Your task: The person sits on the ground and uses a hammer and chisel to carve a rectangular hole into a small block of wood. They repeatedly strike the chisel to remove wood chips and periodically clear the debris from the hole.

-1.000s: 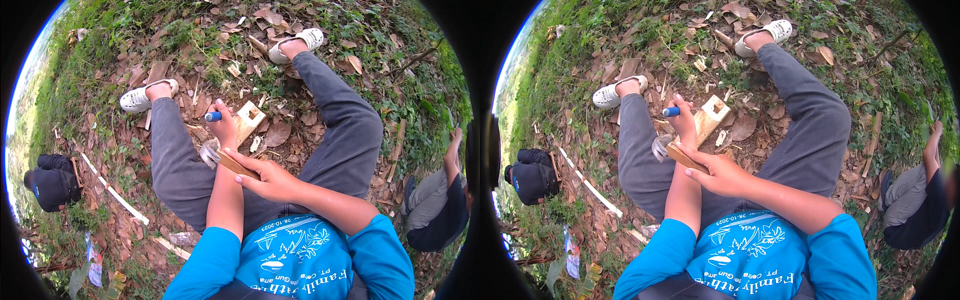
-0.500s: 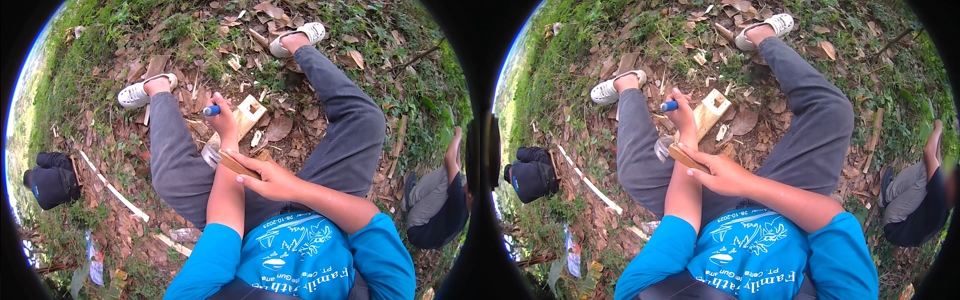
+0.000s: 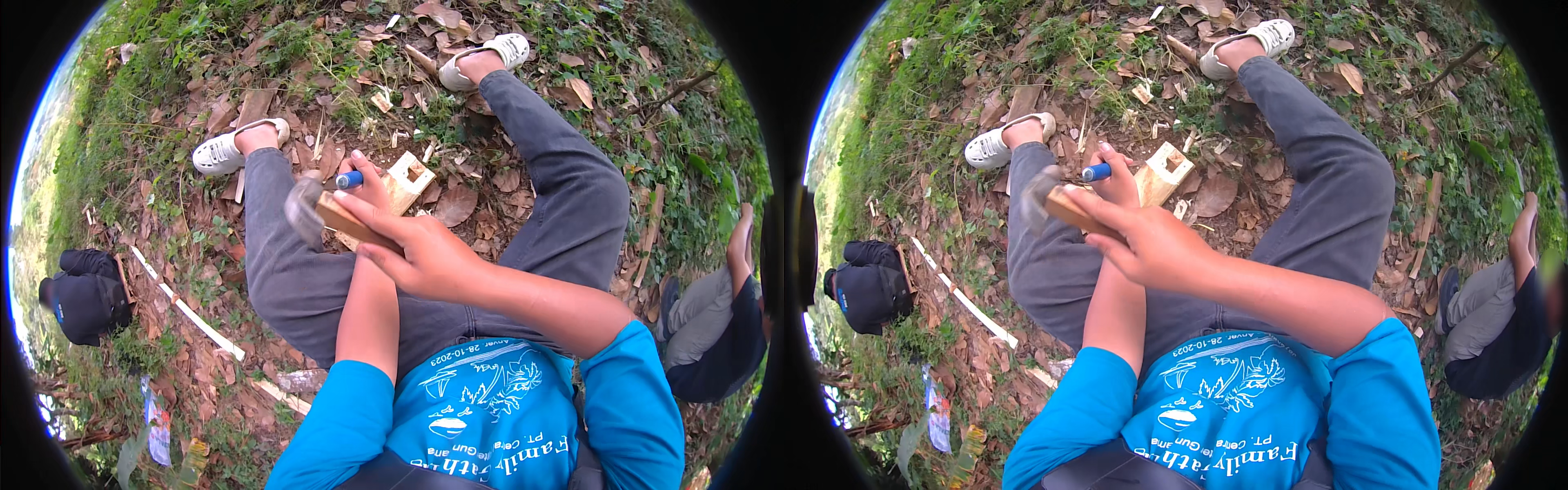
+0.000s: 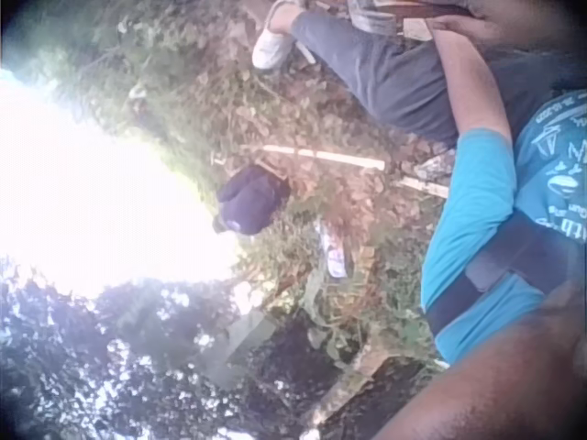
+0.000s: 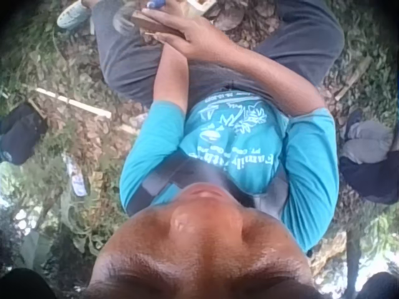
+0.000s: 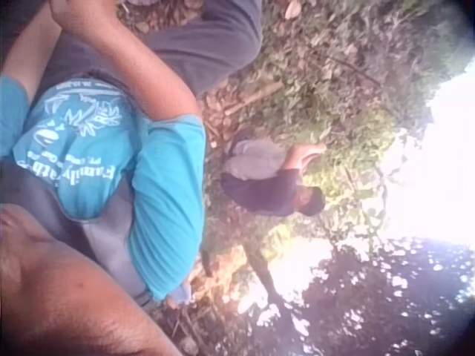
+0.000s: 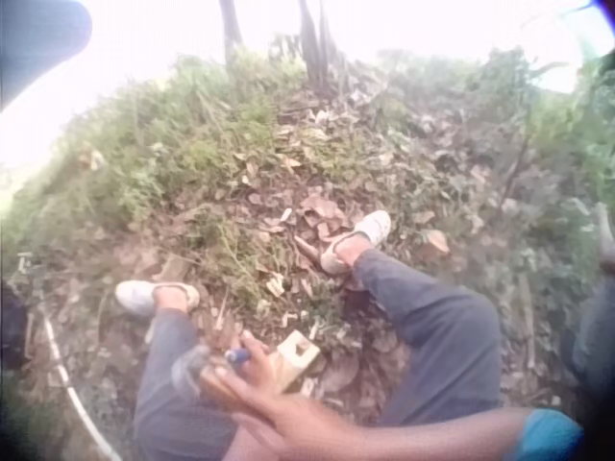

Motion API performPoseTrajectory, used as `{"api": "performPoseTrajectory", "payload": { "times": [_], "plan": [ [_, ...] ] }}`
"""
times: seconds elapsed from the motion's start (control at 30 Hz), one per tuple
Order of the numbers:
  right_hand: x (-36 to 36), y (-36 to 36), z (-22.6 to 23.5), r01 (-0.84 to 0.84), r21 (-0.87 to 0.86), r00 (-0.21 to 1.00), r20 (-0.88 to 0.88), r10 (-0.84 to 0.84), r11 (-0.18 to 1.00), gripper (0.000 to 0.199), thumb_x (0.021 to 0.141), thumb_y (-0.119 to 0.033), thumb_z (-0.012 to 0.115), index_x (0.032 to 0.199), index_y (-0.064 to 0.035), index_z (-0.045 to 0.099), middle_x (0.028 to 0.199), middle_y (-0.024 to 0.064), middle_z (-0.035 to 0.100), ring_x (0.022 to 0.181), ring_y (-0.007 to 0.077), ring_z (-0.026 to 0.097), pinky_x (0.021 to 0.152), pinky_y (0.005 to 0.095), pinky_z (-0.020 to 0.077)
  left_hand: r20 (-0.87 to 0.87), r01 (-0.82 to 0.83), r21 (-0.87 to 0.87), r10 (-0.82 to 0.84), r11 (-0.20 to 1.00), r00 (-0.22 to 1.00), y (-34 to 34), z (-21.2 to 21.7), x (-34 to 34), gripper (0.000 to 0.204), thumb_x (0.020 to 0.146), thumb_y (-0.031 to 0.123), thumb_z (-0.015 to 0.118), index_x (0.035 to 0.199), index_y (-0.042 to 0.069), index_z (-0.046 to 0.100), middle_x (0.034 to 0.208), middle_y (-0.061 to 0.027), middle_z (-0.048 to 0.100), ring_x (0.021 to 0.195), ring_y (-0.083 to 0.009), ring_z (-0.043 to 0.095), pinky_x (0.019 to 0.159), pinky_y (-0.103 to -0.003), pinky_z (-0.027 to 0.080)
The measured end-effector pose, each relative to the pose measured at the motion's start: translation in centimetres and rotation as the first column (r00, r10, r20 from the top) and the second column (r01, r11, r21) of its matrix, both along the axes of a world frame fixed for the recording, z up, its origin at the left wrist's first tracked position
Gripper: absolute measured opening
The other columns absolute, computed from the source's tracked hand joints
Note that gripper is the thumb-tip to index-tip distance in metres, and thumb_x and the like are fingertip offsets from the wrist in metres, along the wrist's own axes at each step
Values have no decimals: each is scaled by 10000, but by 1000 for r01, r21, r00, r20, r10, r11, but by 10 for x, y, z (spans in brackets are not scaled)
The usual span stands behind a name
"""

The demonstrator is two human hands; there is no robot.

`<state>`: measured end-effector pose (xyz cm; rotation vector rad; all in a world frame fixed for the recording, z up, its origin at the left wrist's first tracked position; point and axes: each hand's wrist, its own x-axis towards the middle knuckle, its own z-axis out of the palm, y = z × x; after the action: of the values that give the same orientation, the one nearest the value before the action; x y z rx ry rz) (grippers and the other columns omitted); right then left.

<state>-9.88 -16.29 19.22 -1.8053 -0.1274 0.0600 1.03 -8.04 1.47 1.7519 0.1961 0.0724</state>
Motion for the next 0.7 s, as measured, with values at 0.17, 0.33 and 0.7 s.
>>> {"api": "performPoseTrajectory", "payload": {
  "times": [0.17, 0.33, 0.7],
  "plan": [
    [-4, 13, 9, -15, -53, 997, -79, 11, 999, 633, 995, -198, 625, 1586, -210, 397, 1000, 246, 723, 842, 429, 722, 747, 485, 558, 68, -14, -85, 20, 996, 997, 3, -13, 1, 435, 1077, 401, 526, 816, 52, 538, 672, -40, 595, 645, -139, 577, 648, -308, 462],
    [8, 4, -21, -46, -174, 968, -250, 2, 984, 603, 1000, -210, 610, 1573, -205, 420, 1032, 254, 725, 889, 425, 727, 780, 478, 579, 4, -68, -199, 70, 978, 998, 1, -21, 7, 400, 1070, 364, 550, 832, 43, 549, 680, -56, 620, 666, -143, 608, 667, -314, 480],
    [-5, 23, 2, -8, 88, 972, -232, 29, 996, 620, 995, -209, 614, 1577, -230, 402, 1051, 249, 728, 933, 443, 714, 831, 488, 560, 3, -76, -183, 78, 980, 997, 23, -25, 4, 411, 1078, 392, 523, 849, 50, 540, 711, -50, 613, 684, -145, 582, 685, -311, 470]
  ]
}}
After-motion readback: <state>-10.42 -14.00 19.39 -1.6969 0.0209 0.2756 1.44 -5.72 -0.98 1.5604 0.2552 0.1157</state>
